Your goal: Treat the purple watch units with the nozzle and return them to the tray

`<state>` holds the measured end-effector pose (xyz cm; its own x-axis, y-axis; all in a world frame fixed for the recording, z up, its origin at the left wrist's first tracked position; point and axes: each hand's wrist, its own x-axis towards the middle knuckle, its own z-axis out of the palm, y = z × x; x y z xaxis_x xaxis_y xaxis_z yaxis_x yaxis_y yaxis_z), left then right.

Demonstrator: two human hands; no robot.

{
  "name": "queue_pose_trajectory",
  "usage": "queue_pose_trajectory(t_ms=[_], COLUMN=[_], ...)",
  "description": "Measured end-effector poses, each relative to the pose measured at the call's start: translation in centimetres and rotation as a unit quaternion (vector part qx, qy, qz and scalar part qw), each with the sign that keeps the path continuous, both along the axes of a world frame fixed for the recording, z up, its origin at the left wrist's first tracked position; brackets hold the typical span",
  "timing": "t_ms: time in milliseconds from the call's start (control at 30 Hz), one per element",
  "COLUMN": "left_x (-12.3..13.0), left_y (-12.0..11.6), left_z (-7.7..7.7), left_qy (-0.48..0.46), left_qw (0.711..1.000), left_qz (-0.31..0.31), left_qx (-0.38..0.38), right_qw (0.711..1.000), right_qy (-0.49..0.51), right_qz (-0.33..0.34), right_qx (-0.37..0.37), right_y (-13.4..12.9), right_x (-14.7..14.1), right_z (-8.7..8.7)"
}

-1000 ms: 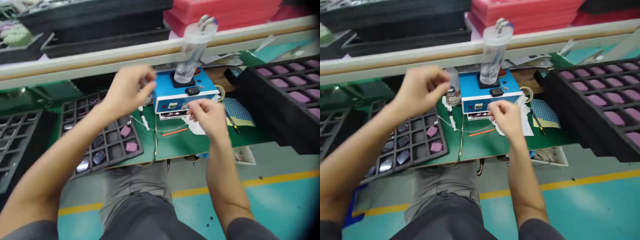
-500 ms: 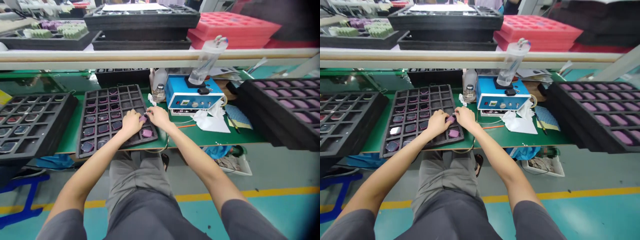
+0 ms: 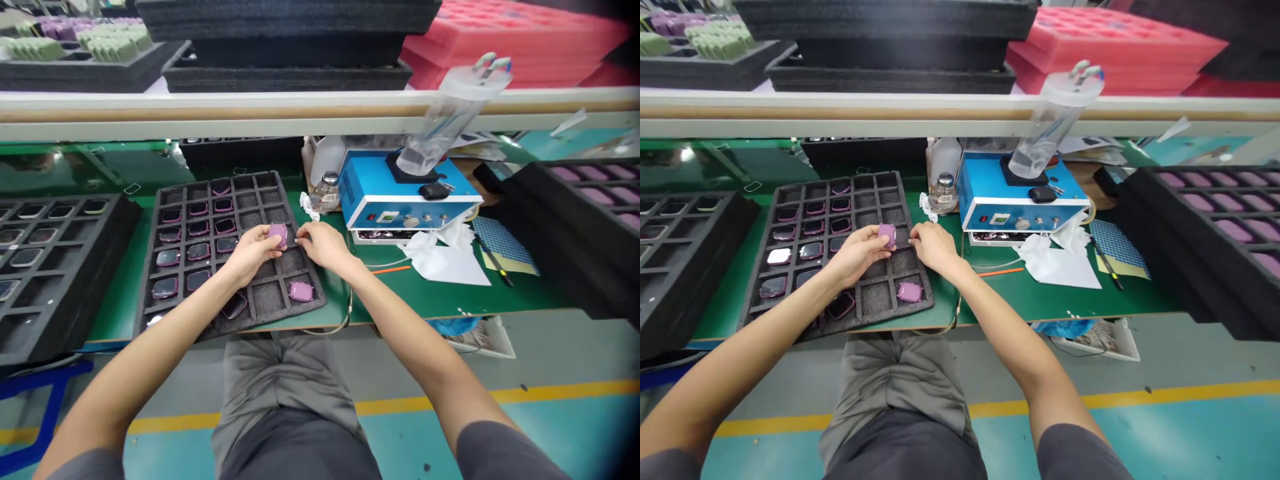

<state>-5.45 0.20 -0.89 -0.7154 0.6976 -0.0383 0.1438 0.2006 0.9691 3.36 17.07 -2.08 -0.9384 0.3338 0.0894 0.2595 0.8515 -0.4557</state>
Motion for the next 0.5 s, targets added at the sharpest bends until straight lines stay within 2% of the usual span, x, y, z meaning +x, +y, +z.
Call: queue_pose_trajectory(t_ms=[67, 167, 233, 300, 367, 433, 500], left_x=[-0.3, -0.3, -0.1, 0.0, 0.1, 0.1, 0.2], left_y=[0.6, 0.9, 0.8, 0.6, 0.5, 0.6, 0.7], left_z=[-0.1, -0.5, -0.8, -0.9, -0.9, -0.9, -0.9], left_qy=[-0.081, -0.217, -0.258, -0.268, -0.269, -0.263, -0.256], left_qw=[0.995, 0.966, 0.952, 0.948, 0.947, 0.948, 0.949], left_qz=[0.006, 0.022, 0.024, 0.021, 0.015, 0.008, 0.002], left_qx=[0.051, 0.142, 0.165, 0.171, 0.176, 0.18, 0.184], right_qw=[1.0, 1.0, 0.999, 0.992, 0.97, 0.934, 0.909], right_qy=[-0.001, 0.012, 0.038, 0.091, 0.169, 0.239, 0.274], right_qz=[0.005, 0.001, -0.005, -0.01, -0.015, -0.017, -0.008], right_qx=[-0.006, -0.019, -0.037, -0.086, -0.174, -0.265, -0.315], right_y=[0.2, 0.5, 0.6, 0.5, 0.3, -0.2, -0.6], right_x=[-0.2, -0.2, -0.1, 0.1, 0.4, 0.7, 1.0], right_z=[0.0, -0.4, -0.8, -1.0, -0.9, -0.4, 0.2])
